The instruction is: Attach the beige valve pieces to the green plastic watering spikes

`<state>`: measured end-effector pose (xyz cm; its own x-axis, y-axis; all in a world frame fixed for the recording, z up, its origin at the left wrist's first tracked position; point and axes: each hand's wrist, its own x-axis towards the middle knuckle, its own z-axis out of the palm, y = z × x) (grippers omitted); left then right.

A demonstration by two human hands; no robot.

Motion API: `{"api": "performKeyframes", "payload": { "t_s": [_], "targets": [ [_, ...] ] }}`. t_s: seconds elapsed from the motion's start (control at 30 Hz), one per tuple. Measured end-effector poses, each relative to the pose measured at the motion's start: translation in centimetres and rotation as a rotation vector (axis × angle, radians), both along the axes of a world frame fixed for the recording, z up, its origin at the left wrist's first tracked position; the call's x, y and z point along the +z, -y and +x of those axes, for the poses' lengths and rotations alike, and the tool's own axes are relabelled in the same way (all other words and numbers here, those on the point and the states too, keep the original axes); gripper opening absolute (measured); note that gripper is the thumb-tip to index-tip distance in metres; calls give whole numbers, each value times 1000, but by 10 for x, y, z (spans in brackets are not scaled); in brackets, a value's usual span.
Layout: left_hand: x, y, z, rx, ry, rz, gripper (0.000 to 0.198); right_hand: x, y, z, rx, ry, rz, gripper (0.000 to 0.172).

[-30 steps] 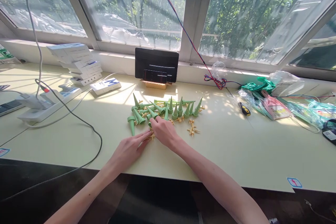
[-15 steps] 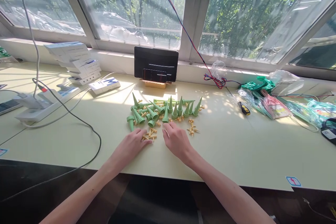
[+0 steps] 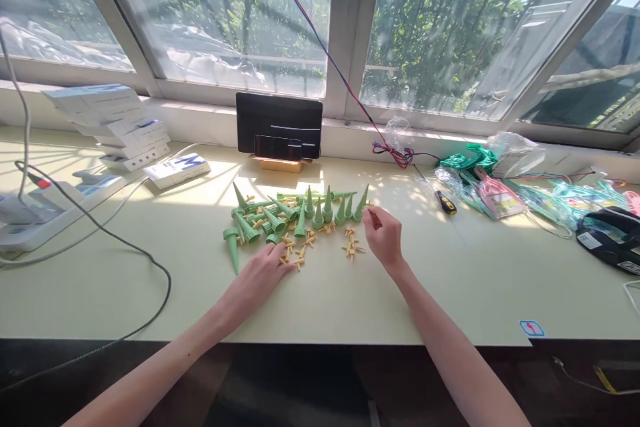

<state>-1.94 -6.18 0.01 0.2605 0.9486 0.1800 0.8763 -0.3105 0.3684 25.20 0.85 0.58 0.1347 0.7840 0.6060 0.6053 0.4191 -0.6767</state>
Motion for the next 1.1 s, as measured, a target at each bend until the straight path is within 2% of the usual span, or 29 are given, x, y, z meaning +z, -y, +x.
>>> {"api": "performKeyframes", "payload": {
  "t_s": [0.17, 0.3, 0.37, 0.47, 0.57, 0.67, 0.73, 0.8, 0.9, 1.0, 1.1],
  "targets": [
    [-5, -6, 3, -64, -83, 23, 19, -15, -7, 4, -1, -137, -155, 33],
    [-3, -12, 7, -135, -94, 55, 20, -20, -9, 6, 10, -191, -195, 33],
    [4, -16, 11, -147, -78, 74, 24, -22, -10, 6, 14, -201, -209, 34],
    [23, -33, 19, -141, 38, 177, 29, -25, -12, 5, 23, -213, -226, 34],
    [43, -61, 28, -193, 229, 357, 25, -27, -13, 3, 33, -226, -238, 33],
    [52, -91, 32, -154, 395, 505, 23, -27, -12, 2, 32, -236, -241, 31],
    [48, -103, 29, -120, 424, 587, 24, -26, -10, 1, 34, -239, -240, 30],
    [39, -106, 23, -108, 355, 645, 27, -26, -8, -1, 48, -223, -235, 32],
    [24, -98, 15, -191, 177, 660, 28, -25, -4, -7, 74, -173, -205, 33],
    [15, -88, 15, -219, 172, 664, 30, -24, 1, -17, 117, -138, -185, 34],
    [13, -82, 18, -273, 171, 663, 32, -22, 7, -26, 144, -93, -148, 39]
  ]
}}
